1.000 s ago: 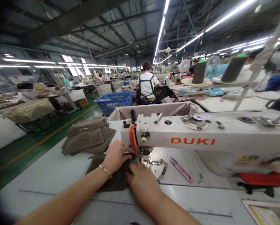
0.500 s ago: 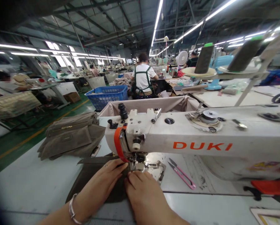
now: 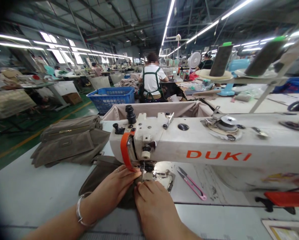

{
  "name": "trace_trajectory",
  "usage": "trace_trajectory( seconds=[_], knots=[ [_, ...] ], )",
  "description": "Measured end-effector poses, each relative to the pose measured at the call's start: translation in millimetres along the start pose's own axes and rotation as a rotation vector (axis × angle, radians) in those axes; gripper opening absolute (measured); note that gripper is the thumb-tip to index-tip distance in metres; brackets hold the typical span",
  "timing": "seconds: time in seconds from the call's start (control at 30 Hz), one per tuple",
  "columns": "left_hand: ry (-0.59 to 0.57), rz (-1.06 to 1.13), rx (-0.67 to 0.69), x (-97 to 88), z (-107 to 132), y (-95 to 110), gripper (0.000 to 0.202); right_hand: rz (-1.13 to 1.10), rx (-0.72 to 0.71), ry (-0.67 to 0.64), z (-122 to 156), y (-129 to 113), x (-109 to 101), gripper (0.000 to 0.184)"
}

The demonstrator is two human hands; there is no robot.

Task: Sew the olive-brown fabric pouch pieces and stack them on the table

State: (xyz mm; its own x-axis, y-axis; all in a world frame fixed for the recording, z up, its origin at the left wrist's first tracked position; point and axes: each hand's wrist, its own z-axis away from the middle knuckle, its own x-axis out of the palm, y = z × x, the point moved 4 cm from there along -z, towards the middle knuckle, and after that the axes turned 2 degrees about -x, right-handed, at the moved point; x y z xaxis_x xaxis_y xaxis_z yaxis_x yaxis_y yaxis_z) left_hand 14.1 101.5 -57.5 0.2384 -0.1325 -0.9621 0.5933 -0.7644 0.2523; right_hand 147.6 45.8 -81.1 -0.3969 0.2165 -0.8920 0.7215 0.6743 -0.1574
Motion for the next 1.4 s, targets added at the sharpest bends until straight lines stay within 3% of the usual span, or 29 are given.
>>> trace_trajectory(
  seconds=[0.3,0.57,0.83,1.13,1.4],
  knots=[
    [-0.027,-0.053,-0.022,-0.5,0.3,2.3,0.045,-0.001,-0.045,0.036,0.9,0.0,4.1,0.031],
    [0.042,0.082,-0.047,-5.4,-3.2,-5.7,0.04,-0.012,-0.03,0.009,0.9,1.7,6.9,0.03],
    [0.042,0.017,-0.046,-7.2,-0.6,1.0,0.043,-0.031,-0.052,0.012,0.9,1.5,7.5,0.03],
    [0.112,0.122,-0.01,-5.2,-1.0,-6.0,0.04,-0.075,-0.041,0.092,-0.6,-1.9,1.7,0.026],
    [0.108,0.045,-0.011,-7.6,-3.1,0.8,0.036,-0.077,-0.035,0.141,-2.8,1.4,-1.1,0.028]
  ],
)
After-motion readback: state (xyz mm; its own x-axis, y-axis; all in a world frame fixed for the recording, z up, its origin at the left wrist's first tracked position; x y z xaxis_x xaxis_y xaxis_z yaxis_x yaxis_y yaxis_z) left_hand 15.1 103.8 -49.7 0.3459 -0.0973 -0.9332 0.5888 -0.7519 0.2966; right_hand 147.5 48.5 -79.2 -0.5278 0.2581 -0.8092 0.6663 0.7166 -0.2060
